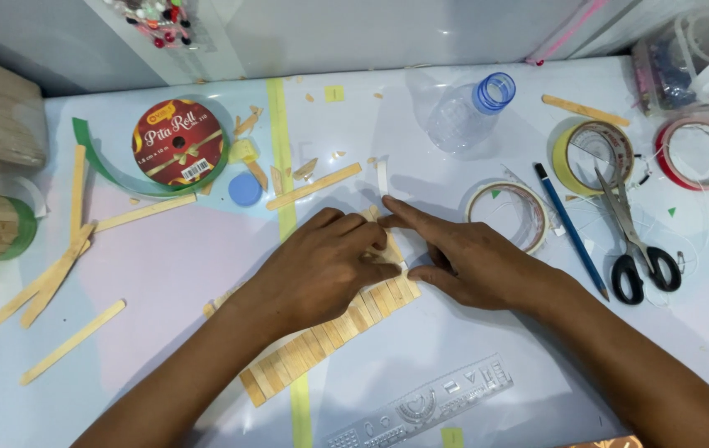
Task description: The person aligns wooden popsicle sticks side by side on a white table, measures the assembly with a ruler, and secures the sticks with strips of clear tape. They use scissors to cut tape and a utility knife to trim excess tape, then briefly test-fit a plastic bottle cap onto the mat.
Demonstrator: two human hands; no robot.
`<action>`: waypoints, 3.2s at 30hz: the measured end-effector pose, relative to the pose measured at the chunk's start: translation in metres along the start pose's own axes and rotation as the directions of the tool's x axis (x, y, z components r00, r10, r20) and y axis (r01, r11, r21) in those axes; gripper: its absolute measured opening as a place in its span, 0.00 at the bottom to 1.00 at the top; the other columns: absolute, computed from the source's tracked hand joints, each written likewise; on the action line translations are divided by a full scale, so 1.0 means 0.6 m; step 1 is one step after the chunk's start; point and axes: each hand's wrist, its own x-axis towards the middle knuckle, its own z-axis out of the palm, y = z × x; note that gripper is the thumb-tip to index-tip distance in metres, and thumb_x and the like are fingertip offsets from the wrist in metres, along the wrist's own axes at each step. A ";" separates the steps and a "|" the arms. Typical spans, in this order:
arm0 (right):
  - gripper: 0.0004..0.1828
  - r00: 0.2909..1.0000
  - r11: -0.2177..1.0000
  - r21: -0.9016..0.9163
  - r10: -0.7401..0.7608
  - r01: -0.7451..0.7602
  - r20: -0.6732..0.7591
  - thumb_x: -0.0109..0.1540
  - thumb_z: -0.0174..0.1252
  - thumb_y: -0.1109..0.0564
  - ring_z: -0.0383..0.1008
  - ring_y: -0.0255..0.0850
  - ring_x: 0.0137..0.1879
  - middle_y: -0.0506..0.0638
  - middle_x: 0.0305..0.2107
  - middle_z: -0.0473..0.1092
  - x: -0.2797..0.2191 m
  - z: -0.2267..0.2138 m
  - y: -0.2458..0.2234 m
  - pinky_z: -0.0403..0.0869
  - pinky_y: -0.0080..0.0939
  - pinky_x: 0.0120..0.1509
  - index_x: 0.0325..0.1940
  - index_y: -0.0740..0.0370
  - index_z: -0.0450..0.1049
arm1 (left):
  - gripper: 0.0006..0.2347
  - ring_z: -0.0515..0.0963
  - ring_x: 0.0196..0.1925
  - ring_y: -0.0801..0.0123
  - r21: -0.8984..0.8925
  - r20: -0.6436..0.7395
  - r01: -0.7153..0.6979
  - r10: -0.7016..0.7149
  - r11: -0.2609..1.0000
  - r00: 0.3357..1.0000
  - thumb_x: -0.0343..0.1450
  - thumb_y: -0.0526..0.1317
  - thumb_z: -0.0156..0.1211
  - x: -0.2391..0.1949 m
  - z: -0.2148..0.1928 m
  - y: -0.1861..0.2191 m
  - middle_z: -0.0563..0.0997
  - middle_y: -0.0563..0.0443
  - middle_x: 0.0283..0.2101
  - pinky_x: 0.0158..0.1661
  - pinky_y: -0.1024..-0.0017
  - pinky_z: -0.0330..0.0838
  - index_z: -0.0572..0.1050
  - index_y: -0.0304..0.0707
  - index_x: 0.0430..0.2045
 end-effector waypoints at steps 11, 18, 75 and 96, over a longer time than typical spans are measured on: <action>0.47 1.000 0.998 -0.060 -0.010 0.009 -0.005 0.61 0.61 0.58 0.80 0.47 0.28 0.54 0.42 0.81 0.000 -0.005 -0.018 0.78 0.44 0.30 0.81 0.54 0.47 | 0.17 0.72 0.50 0.58 0.048 0.126 0.036 -0.042 0.998 0.991 0.70 0.33 0.61 0.011 -0.017 0.011 0.71 0.52 0.47 0.54 0.56 0.66 0.82 0.56 0.51; 0.49 0.995 0.991 -0.084 0.103 -0.102 0.008 0.62 0.62 0.54 0.77 0.45 0.27 0.50 0.22 0.74 -0.001 0.007 0.004 0.77 0.42 0.34 0.83 0.44 0.44 | 0.13 0.72 0.50 0.60 -0.100 0.055 0.059 -0.054 0.993 0.997 0.72 0.36 0.61 0.010 0.010 -0.011 0.73 0.54 0.43 0.58 0.53 0.57 0.82 0.56 0.49; 0.08 0.843 0.707 0.600 0.529 -0.375 -0.096 0.59 0.69 0.56 0.69 0.32 0.31 0.45 0.26 0.77 -0.007 0.059 -0.080 0.67 0.32 0.39 0.37 0.63 0.87 | 0.30 0.73 0.47 0.59 -0.294 -0.147 0.548 -0.603 0.783 0.784 0.61 0.40 0.75 -0.099 0.005 0.001 0.76 0.55 0.41 0.54 0.60 0.60 0.74 0.49 0.60; 0.14 0.962 0.686 0.727 0.223 -0.040 -0.157 0.66 0.59 0.58 0.71 0.41 0.30 0.57 0.21 0.72 -0.017 0.043 -0.038 0.75 0.41 0.38 0.39 0.75 0.83 | 0.25 0.78 0.56 0.36 -0.669 -0.178 0.287 -0.523 0.686 0.834 0.71 0.38 0.63 -0.097 -0.046 0.021 0.82 0.32 0.46 0.62 0.36 0.54 0.67 0.32 0.64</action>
